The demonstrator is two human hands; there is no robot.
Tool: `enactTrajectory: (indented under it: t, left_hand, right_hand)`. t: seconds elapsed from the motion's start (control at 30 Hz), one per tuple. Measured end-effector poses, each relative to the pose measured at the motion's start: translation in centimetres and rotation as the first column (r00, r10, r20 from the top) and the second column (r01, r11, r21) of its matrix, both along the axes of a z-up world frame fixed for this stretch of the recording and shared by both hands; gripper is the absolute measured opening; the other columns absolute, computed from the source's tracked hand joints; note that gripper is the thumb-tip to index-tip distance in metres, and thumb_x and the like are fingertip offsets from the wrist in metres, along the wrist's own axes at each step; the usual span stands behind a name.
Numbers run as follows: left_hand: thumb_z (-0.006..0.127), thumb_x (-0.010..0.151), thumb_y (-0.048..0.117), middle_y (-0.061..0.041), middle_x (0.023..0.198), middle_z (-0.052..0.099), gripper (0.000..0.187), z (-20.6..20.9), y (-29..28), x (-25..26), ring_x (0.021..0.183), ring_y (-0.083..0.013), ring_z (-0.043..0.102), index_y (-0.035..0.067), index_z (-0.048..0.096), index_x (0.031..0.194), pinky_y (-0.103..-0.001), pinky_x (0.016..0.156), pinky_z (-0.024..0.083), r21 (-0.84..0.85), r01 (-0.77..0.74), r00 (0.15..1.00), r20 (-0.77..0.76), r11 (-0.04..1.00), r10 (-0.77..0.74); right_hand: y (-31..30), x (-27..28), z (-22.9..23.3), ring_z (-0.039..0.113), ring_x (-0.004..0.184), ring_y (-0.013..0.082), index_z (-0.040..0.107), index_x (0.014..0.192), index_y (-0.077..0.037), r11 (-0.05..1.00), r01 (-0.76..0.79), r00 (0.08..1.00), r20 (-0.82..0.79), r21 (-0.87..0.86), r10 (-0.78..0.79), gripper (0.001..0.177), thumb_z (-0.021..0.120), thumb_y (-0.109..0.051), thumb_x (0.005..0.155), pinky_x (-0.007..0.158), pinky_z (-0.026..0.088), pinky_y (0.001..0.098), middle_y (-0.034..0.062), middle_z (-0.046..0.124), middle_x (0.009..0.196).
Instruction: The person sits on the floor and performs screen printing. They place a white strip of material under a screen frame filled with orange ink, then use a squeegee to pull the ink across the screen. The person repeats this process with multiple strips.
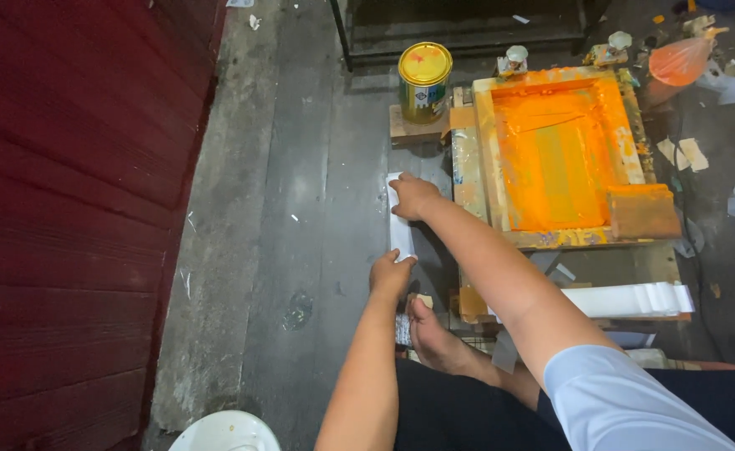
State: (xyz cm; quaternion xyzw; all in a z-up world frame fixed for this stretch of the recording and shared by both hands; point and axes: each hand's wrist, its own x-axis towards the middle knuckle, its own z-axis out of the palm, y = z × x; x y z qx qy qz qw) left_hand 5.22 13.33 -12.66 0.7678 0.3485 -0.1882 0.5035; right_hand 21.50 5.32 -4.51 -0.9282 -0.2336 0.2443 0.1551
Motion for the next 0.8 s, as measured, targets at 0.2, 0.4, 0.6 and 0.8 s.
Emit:
enactTrajectory:
  t: [0.2,0.4,0.6,0.8]
  left_hand:
    - [0.073,0.090,0.042,-0.017,0.150,0.056,0.066,0.8,0.1,0.2,0.142,-0.0362,0.048,0.013,0.058,0.147,-0.054,0.114,0.041,-0.001,0.049,0.999,-0.014,0.999,-0.049]
    - [0.072,0.090,0.042,-0.020,0.154,0.051,0.070,0.1,0.6,0.5,0.145,-0.0404,0.044,0.012,0.053,0.151,-0.057,0.115,0.037,0.040,0.115,0.992,0.040,0.993,-0.116]
    - [0.055,0.100,0.045,-0.019,0.158,0.046,0.057,7.4,0.7,-0.5,0.148,-0.0407,0.039,0.016,0.054,0.150,-0.055,0.122,0.032,0.162,0.147,0.971,0.167,0.976,-0.174]
    - [0.059,0.101,0.049,-0.013,0.163,0.040,0.060,8.2,0.3,-0.9,0.150,-0.0345,0.037,0.014,0.055,0.150,-0.053,0.121,0.032,0.213,0.139,0.933,0.299,0.967,-0.200]
  right_hand:
    - [0.5,-2.1,3.1,0.042,0.143,0.0507,0.039,0.160,-0.012,0.997,-0.031,0.998,-0.051,-0.067,0.028,0.076,0.069,-0.027,0.091,0.112,0.044,0.0614,0.0272,0.019,0.168]
    - [-0.6,-4.9,7.4,0.046,0.141,0.0489,0.041,0.159,-0.020,0.994,-0.071,0.997,-0.003,0.079,0.072,0.072,0.071,-0.023,0.093,0.110,0.046,0.0601,0.0234,0.021,0.169]
    - [-6.9,-12.1,13.9,0.063,0.121,0.0416,0.055,0.147,-0.009,0.669,-0.052,0.996,-0.009,0.741,0.087,0.056,0.070,-0.011,0.092,0.096,0.053,0.0442,0.0271,0.043,0.157]
    - [-17.4,-17.0,16.7,0.069,0.116,0.0309,0.063,0.139,-0.009,0.527,0.046,0.998,-0.022,0.849,-0.053,0.051,0.075,-0.012,0.090,0.094,0.057,0.0397,0.0135,0.053,0.152]
